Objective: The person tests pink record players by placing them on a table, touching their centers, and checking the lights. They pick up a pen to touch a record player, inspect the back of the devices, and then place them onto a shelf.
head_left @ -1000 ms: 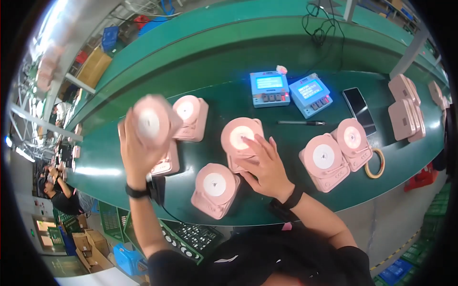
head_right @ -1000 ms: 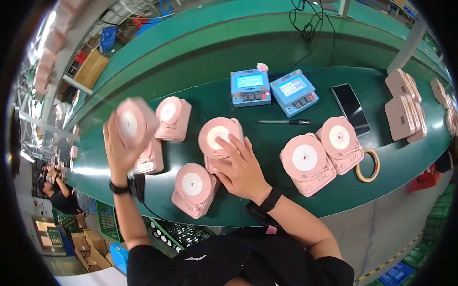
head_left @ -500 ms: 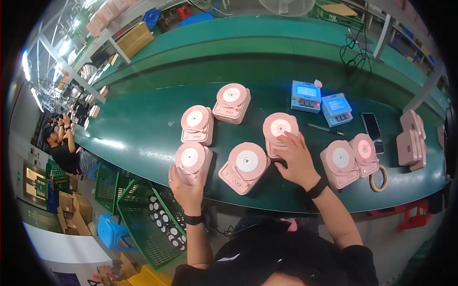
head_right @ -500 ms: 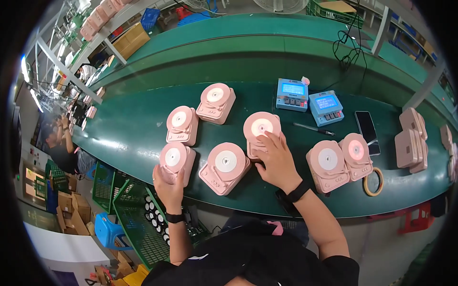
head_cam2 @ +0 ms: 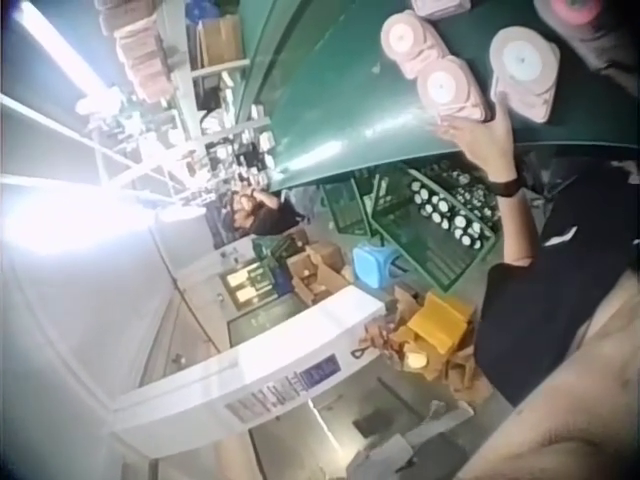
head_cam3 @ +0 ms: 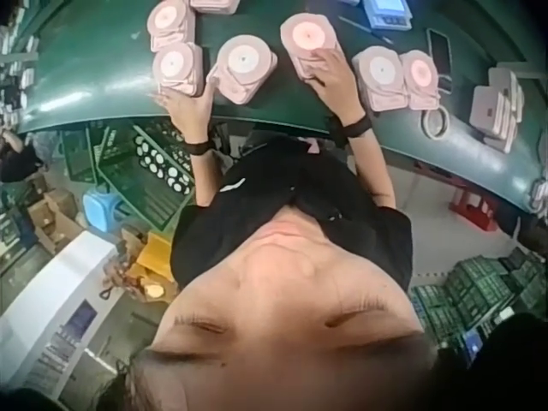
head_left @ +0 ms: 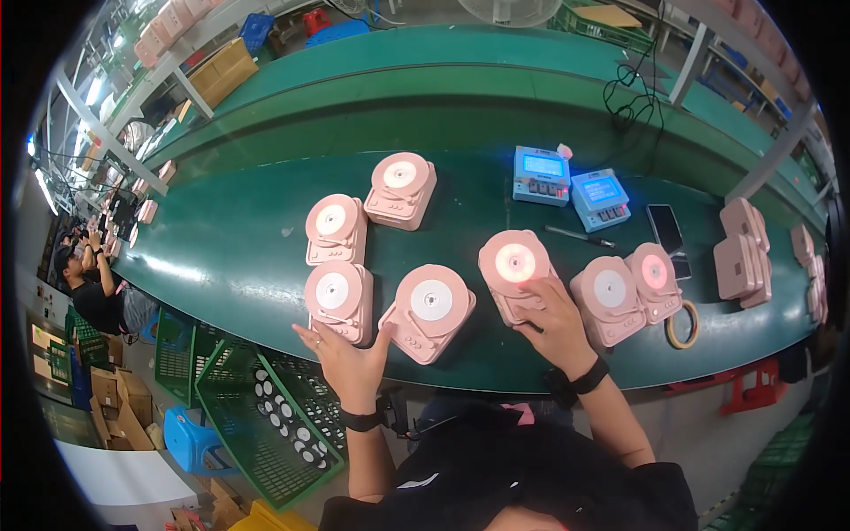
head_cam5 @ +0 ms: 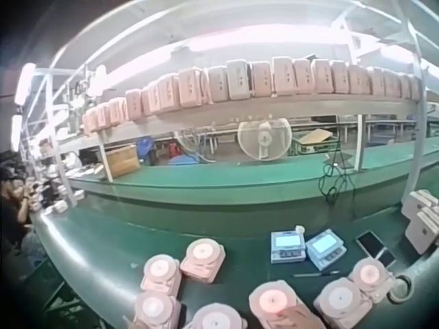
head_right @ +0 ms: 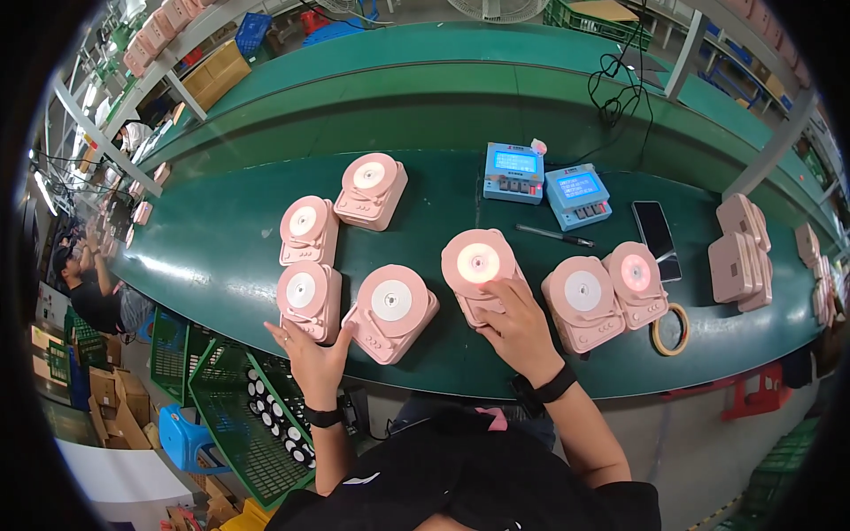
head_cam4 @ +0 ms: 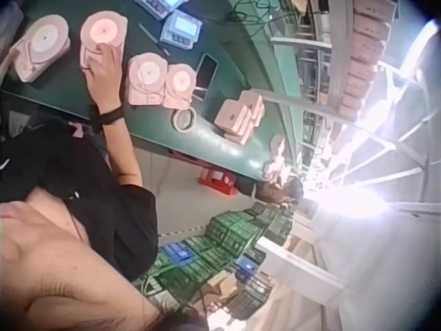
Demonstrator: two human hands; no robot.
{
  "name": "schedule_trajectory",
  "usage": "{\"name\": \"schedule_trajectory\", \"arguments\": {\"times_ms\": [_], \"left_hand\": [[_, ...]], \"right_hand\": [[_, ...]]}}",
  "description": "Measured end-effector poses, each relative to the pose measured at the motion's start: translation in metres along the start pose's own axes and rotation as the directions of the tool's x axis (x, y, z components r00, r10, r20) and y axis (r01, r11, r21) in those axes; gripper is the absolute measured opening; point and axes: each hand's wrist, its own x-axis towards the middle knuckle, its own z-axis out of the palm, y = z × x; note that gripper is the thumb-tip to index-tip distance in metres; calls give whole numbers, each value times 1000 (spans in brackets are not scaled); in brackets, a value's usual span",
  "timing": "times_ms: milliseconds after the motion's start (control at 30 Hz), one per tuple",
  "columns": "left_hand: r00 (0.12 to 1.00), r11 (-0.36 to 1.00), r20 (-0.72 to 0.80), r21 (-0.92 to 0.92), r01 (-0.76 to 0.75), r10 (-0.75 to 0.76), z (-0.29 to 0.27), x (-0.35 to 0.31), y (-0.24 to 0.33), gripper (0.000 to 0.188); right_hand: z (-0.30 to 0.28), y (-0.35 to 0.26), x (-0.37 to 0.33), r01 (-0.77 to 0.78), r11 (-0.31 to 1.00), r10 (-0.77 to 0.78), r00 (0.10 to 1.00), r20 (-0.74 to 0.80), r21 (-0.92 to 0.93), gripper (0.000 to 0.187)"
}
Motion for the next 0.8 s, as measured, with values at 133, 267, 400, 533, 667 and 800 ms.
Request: {"name": "schedule_trajectory", "arguments": {"times_ms": [133,267,400,533,667,800], "left_hand": [[997,997,-67,71,-29,33,3,-2,3,118],[1000,999,16,34,17,-18,-13,-1,18,117],[998,999,56,33,-11,9,-14,2,16,118],[995,995,6,11,-96,96,-13,4,15,119],[992,993,57,19,-118,116,-17,11,18,119],[984,993,142,33,-117,111,-20,18,18,119]], "right_hand": [[3,1,-2,-24,998,26,999,-33,49,28],[5,4,-5,-41,996,45,998,-40,85,30],[5,6,-6,-50,993,55,997,-46,110,31],[6,7,-5,-46,992,53,997,-53,116,31],[6,10,-4,-29,994,36,997,-62,109,32],[8,14,-5,-14,993,23,997,-72,117,33]]}}
